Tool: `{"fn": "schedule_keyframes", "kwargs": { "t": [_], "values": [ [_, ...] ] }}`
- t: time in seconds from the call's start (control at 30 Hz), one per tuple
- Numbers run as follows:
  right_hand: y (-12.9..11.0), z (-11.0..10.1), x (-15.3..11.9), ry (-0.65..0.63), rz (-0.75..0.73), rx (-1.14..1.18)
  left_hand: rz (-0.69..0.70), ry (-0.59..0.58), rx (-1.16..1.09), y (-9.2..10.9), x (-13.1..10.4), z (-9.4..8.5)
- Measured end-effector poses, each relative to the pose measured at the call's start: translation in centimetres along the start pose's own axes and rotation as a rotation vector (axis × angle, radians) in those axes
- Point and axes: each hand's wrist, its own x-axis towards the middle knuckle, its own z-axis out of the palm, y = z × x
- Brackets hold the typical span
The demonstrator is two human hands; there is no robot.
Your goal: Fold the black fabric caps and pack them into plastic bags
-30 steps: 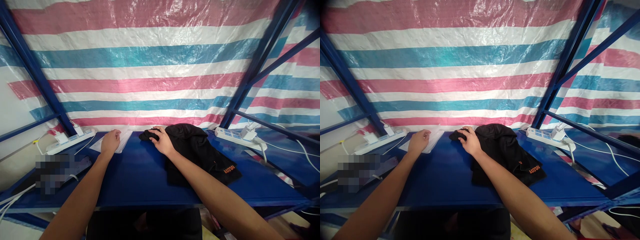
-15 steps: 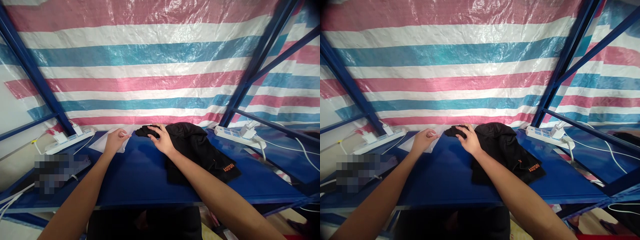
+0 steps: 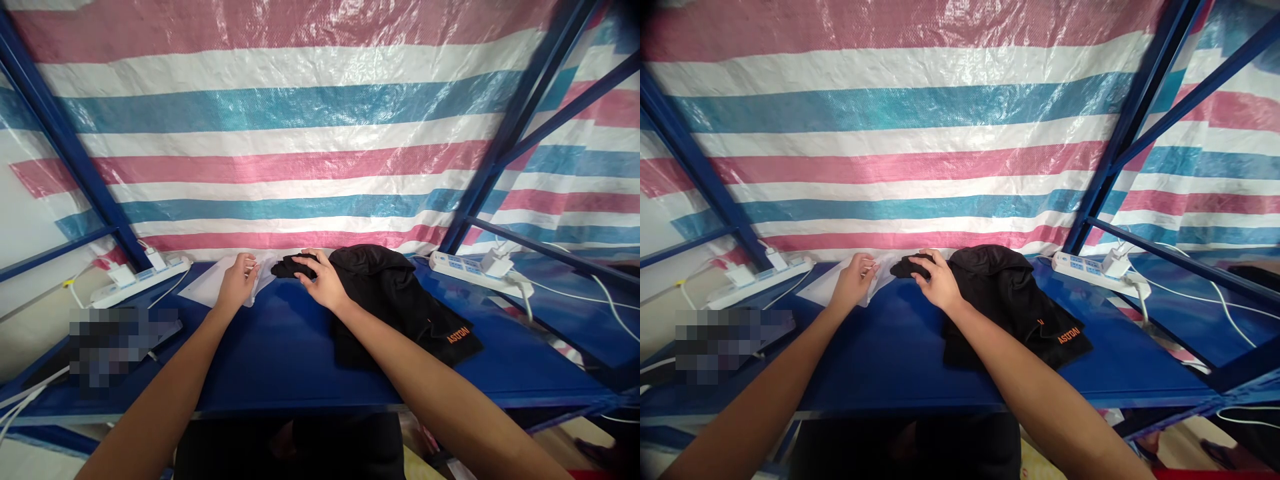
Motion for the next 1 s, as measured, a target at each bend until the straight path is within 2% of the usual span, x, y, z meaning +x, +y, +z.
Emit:
{"fn": "schedule_keyframes", "kwargs": {
  "t": [0.1,0.17,0.33,0.4,0.6,0.7,0.8,1.0],
  "values": [
    [0.0,0.1,-0.1,0.005,0.032,-0.001,0.111,-0.007,0.136,-0.1,0.0,0.0],
    [-0.1,0.0,0.0,0.027,0.061,-0.012,0.133,-0.010,0.207,-0.2,-0.1,-0.1],
    [-0.2,-0.5,0.3,0.157,0.075,-0.030,0.075,-0.066,0.279,-0.4,0.1,-0.3],
    [-0.2,-0.7,0.5,0.202,0.063,-0.024,0.071,-0.050,0.289,-0.4,0.0,-0.2],
    [-1.5,-0.9,0.8,0.211,0.010,0.004,0.037,-0.013,0.226,0.0,-0.5,0.5],
    [-2.4,-0.9,0.6,0.146,-0.056,0.038,0.063,-0.028,0.200,0.1,-0.6,0.8],
    [-2.7,-0.8,0.3,0.003,-0.145,0.053,0.121,-0.042,0.170,0.4,-0.7,1.0],
    [-2.7,-1.1,-0.1,-0.238,-0.258,-0.059,0.190,-0.049,0.206,1.8,-1.3,1.3]
  ]
}}
